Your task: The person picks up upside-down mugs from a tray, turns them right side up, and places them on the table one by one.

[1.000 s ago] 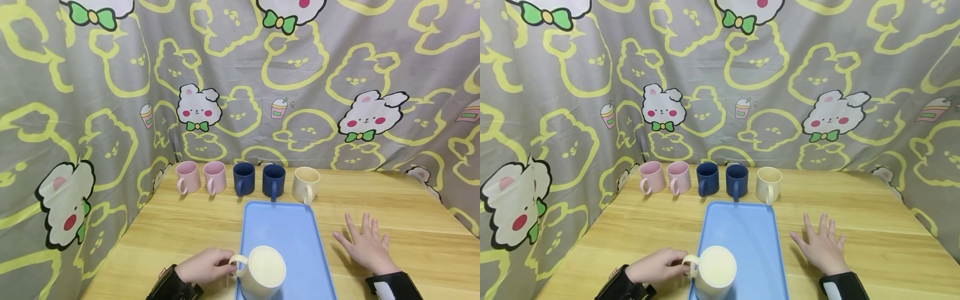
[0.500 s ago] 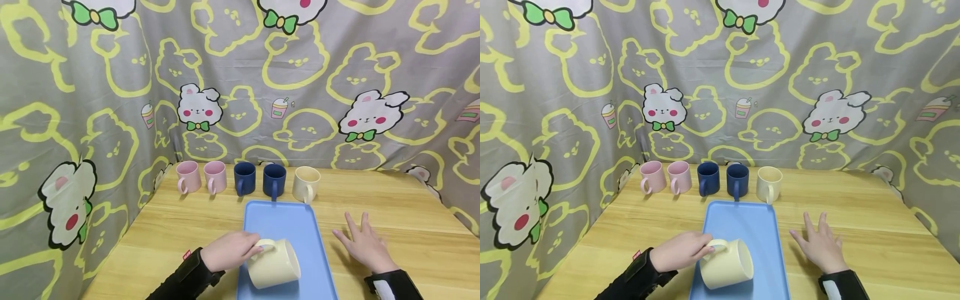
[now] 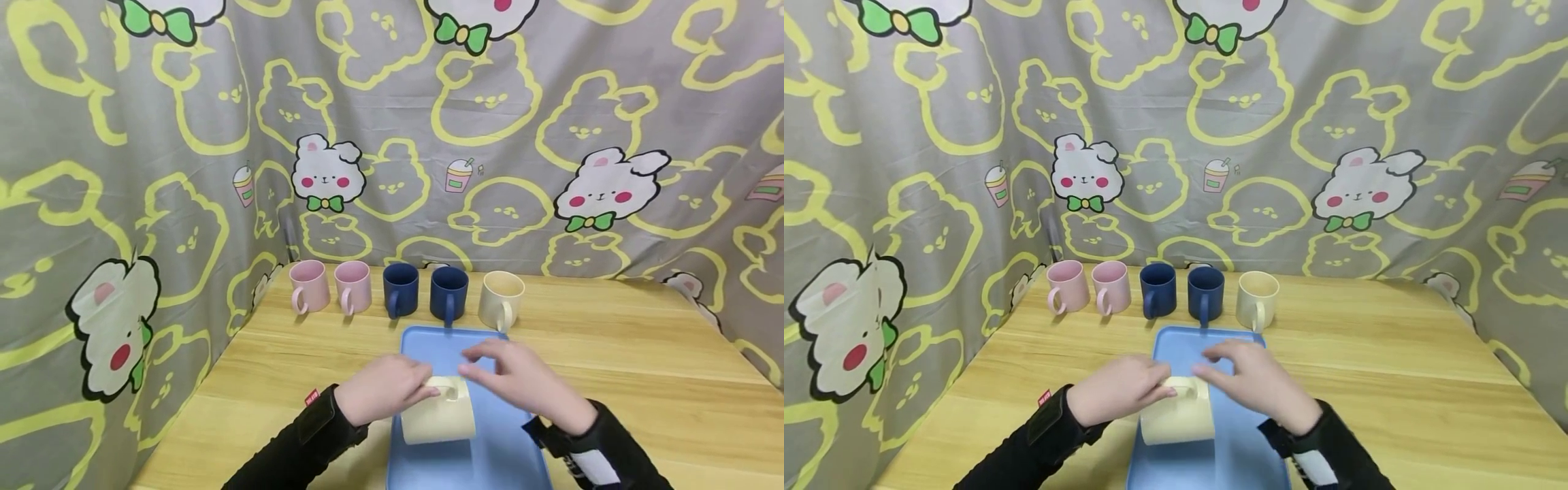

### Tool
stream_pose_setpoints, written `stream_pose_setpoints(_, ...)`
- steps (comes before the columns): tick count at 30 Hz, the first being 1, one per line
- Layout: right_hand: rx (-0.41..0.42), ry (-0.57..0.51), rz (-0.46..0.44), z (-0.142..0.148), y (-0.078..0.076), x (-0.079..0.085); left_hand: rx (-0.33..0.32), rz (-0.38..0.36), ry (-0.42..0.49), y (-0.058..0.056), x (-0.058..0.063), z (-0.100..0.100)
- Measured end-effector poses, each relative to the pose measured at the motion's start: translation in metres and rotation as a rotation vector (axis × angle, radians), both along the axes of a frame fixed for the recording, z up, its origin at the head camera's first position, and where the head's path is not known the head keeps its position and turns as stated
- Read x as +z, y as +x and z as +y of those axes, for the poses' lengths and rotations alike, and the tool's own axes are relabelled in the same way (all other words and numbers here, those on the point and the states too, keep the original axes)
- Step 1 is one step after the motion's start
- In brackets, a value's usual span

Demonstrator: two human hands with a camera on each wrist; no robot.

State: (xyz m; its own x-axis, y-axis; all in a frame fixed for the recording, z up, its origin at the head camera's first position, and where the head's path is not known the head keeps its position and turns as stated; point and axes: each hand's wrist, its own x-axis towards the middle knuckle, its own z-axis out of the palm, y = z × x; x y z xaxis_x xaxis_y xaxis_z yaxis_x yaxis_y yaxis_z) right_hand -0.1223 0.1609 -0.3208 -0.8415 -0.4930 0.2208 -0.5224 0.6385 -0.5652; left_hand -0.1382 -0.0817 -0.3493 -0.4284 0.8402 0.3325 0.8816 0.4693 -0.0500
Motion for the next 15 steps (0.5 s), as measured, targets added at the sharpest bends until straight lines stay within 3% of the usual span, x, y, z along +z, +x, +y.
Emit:
stream_pose_setpoints(3, 0.169, 0.017, -0.04, -0.019, -0.002, 0.007, -0.012, 0.064, 0.017, -0.001, 0.001, 0.002)
stream_pose_setpoints(6, 0.254, 0.047, -0.086, -0.03, -0.006, 0.007, -0.03, 0.123, 0.029, -0.001, 0.002, 0.004)
stream_pose_setpoints(10, 0.279, 0.074, -0.109, -0.037, -0.011, 0.004, -0.054, 0.183, 0.028, 0.0, 0.003, 0.006)
stream_pose_setpoints(15, 0.258, 0.046, -0.228, -0.04, -0.014, -0.003, -0.076, 0.196, 0.051, 0.001, 0.005, 0.007)
